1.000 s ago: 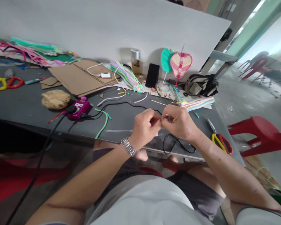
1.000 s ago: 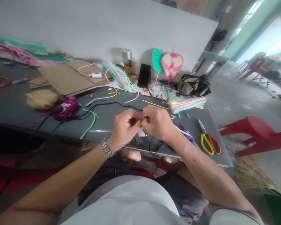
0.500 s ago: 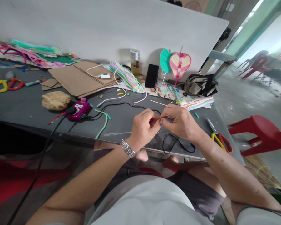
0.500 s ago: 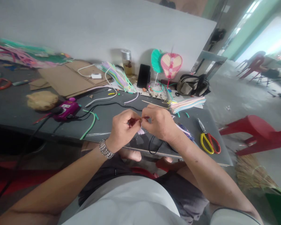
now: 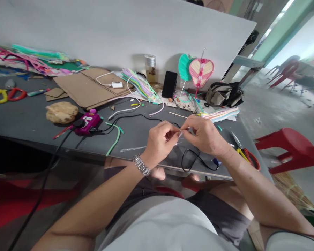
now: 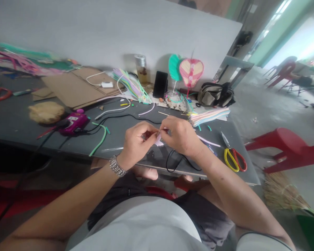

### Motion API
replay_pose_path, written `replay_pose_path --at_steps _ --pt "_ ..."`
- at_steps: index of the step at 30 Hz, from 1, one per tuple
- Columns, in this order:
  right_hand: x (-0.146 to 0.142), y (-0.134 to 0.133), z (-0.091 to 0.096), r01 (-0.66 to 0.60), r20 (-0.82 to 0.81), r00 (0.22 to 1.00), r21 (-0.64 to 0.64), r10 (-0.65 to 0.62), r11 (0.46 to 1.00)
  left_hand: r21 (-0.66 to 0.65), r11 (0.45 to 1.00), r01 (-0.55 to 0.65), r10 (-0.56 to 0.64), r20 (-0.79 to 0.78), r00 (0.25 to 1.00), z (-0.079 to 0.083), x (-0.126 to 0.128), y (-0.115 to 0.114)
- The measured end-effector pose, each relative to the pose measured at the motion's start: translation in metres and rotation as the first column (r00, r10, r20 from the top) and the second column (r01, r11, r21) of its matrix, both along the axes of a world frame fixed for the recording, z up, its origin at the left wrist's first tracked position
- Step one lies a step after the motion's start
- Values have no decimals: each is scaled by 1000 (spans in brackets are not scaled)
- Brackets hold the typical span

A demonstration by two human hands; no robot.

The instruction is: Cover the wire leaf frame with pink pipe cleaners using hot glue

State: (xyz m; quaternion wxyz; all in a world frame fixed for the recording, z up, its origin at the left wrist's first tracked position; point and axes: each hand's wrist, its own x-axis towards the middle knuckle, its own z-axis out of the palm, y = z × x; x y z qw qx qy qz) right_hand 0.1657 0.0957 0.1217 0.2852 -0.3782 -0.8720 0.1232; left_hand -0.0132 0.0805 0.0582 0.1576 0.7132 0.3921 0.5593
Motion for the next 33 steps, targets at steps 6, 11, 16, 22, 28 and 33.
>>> replay_pose_path --at_steps 6,11,16,22,28,33 --pt "12 4 2 -16 -44 999 -55 14 998 -95 994 50 -49 19 999 -1 -7 2" --pt "10 3 -1 19 -27 999 -72 -21 997 -128 991 41 -48 -53 997 -5 -7 3" --pt "7 3 -1 13 5 1000 -70 -13 997 -80 997 24 -30 -77 997 -7 -5 3" --pt "1 4 -3 18 14 1000 -89 -16 996 -23 1000 7 -9 -85 996 -7 -3 2" --pt "0 6 -8 20 -3 1000 -53 -20 998 -1 1000 21 -21 -96 995 -6 0 4" --pt "4 4 -1 32 74 997 -47 -28 998 -31 1000 2 -5 -90 996 -5 0 4"
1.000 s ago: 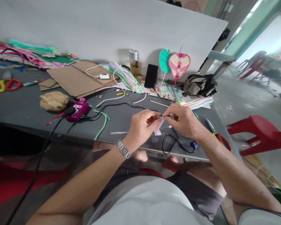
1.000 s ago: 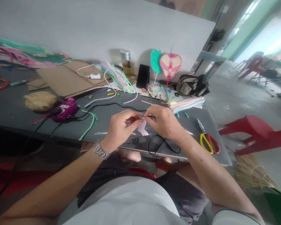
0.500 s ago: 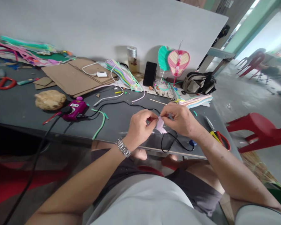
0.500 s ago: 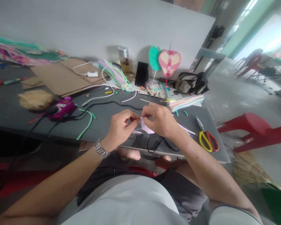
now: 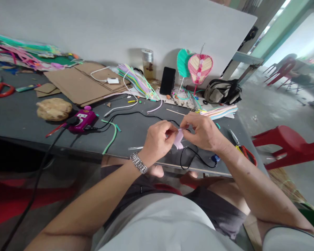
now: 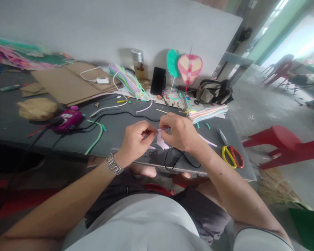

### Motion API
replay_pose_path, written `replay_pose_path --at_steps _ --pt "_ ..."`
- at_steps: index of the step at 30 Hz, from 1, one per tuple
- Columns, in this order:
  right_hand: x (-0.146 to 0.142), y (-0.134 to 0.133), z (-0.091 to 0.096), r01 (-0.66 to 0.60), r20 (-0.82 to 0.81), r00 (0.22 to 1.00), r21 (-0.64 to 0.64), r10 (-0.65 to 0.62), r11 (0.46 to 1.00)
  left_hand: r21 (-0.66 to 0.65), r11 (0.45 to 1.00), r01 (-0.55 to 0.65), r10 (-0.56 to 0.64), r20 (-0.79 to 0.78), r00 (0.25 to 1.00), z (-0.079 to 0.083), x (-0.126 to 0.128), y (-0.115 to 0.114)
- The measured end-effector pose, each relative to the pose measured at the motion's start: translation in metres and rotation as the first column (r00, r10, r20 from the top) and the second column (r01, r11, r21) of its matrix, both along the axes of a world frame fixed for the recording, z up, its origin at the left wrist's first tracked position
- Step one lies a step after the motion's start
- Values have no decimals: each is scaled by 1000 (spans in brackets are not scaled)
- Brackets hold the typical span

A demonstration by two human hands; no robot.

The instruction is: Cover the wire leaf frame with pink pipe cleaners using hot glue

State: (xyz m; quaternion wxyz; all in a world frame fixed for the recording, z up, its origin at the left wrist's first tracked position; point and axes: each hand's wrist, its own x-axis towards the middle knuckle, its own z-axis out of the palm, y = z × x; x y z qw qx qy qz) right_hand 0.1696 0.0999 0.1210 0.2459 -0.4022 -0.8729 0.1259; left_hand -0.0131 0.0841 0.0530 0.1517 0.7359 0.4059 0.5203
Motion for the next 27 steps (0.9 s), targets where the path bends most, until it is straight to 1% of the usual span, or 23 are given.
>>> replay_pose_path --at_steps 3,6,9,13,15,16,18,20,21,23,24,27 --pt "-2 -1 2 -5 4 1000 1 5 1000 -2 1000 -13 13 -7 1000 0 0 -1" --pt "-4 0 0 -6 29 1000 13 6 1000 -8 1000 0 0 -13 1000 1 0 -2" --pt "0 4 -1 30 21 999 -8 -30 1000 -96 995 17 -16 15 1000 2 -2 2" --pt "18 12 0 173 -140 974 -52 -179 984 -275 961 28 6 119 993 -4 -8 14" --pt "24 14 -1 211 -215 950 -93 -227 973 -335 941 45 21 189 982 -10 -10 20" --pt "25 14 -3 204 -253 939 -133 -232 970 -353 934 55 27 222 975 -12 -10 23" --pt "22 12 -8 152 -350 908 -241 -232 959 -365 928 68 35 269 963 -17 -9 28" --pt "16 8 -15 107 -464 848 -324 -256 940 -356 931 74 32 281 959 -19 -7 30" --pt "13 7 -18 103 -512 813 -342 -277 934 -349 934 73 27 275 961 -18 -7 31" --pt "6 5 -26 145 -567 762 -321 -313 936 -338 939 68 26 267 963 -17 -5 32" --pt "4 5 -29 186 -572 753 -289 -325 939 -334 941 61 34 271 962 -16 -4 33" --pt "-2 3 -41 296 -532 775 -173 -342 939 -333 943 30 77 304 950 -15 -2 33"
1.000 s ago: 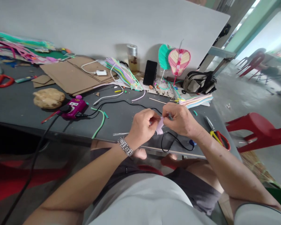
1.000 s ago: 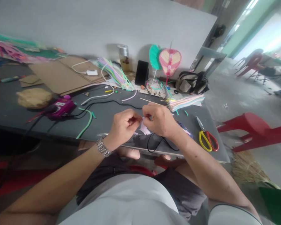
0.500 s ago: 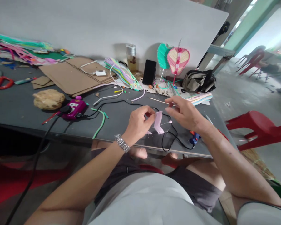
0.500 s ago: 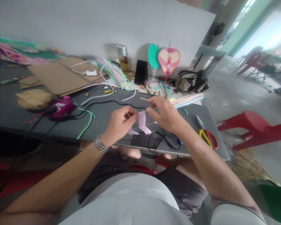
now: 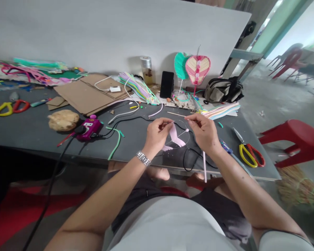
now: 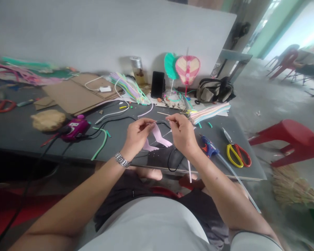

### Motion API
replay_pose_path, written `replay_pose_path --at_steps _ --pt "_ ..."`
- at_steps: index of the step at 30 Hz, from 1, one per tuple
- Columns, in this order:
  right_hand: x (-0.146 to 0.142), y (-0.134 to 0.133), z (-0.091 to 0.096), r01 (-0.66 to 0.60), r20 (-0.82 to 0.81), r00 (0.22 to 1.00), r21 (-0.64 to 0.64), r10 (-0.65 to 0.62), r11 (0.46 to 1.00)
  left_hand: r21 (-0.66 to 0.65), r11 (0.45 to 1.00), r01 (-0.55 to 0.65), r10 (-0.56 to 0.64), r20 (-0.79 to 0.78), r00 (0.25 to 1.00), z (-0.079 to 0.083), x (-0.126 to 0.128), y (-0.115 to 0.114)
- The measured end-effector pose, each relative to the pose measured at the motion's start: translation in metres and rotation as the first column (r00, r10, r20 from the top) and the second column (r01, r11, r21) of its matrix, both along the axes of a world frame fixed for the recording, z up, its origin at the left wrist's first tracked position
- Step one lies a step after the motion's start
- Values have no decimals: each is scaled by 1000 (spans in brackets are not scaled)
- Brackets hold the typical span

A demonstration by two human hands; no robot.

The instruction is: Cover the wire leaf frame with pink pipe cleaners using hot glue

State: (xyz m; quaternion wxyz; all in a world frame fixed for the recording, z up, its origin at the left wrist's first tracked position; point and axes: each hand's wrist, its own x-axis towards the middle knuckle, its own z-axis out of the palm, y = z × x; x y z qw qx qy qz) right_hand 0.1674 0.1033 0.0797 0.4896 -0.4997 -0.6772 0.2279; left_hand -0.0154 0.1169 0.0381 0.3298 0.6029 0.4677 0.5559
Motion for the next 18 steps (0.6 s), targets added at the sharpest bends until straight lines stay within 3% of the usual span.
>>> replay_pose_path --at_steps 5,10,18 --pt "-18 -10 -16 43 -67 997 3 -43 999 -79 997 -15 22 89 996 -2 6 -4" --pt "-37 -17 -18 137 -194 971 -33 -140 990 -96 995 2 14 173 985 -3 12 -9" --pt "-42 -19 -23 161 -186 970 -4 -159 987 -100 995 13 11 235 972 3 20 -17"
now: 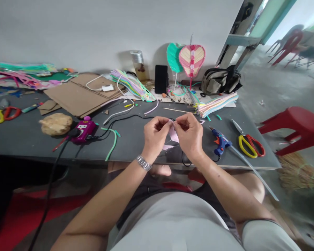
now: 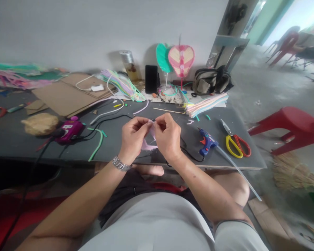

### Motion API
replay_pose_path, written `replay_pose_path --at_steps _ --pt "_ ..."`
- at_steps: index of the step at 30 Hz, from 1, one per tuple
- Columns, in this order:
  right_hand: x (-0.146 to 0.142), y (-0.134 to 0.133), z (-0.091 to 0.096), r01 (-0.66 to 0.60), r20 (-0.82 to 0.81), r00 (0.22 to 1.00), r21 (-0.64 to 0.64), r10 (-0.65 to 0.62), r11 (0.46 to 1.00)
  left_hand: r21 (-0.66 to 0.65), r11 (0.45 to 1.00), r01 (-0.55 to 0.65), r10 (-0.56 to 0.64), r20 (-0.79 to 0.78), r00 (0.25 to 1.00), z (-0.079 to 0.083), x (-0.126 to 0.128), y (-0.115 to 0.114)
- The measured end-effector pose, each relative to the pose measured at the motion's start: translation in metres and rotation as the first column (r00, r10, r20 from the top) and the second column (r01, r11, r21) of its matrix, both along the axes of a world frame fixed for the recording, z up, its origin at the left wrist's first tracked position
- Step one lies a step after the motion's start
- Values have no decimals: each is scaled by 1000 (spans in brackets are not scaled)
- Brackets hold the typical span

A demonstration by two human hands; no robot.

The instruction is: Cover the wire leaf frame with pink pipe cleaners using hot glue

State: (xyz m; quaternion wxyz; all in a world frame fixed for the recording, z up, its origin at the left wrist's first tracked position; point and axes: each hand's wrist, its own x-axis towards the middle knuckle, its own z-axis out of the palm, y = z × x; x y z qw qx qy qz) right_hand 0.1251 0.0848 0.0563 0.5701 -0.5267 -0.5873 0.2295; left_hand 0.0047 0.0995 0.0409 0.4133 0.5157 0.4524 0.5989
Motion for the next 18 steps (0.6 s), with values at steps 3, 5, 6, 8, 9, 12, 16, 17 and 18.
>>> replay_pose_path --at_steps 3,5,6,8,9,12,16,17,18 --pt "-1 -1 -4 -16 -11 1000 28 16 999 16 1000 -24 24 10 1000 0 2 1" --pt "1 -3 -5 -21 42 999 58 19 998 31 999 -41 40 19 999 1 1 2" --pt "2 -4 -5 -29 93 995 74 22 997 36 998 -45 44 26 999 1 0 2" --pt "6 -8 -5 -45 228 974 119 17 992 41 998 -44 42 41 998 3 -2 3" --pt "7 -9 -5 -50 301 954 152 2 987 41 998 -39 37 49 998 3 -3 3" --pt "12 -10 -6 -54 483 872 266 -85 962 32 999 -13 10 74 997 5 -3 2" --pt "14 -7 -8 -76 624 764 342 -166 936 32 999 8 -10 86 996 6 -3 2" --pt "14 -7 -9 -85 643 745 354 -176 931 32 999 10 -12 84 996 7 -4 2" --pt "15 -6 -11 -93 656 732 365 -185 926 29 999 12 -15 85 996 8 -4 3"
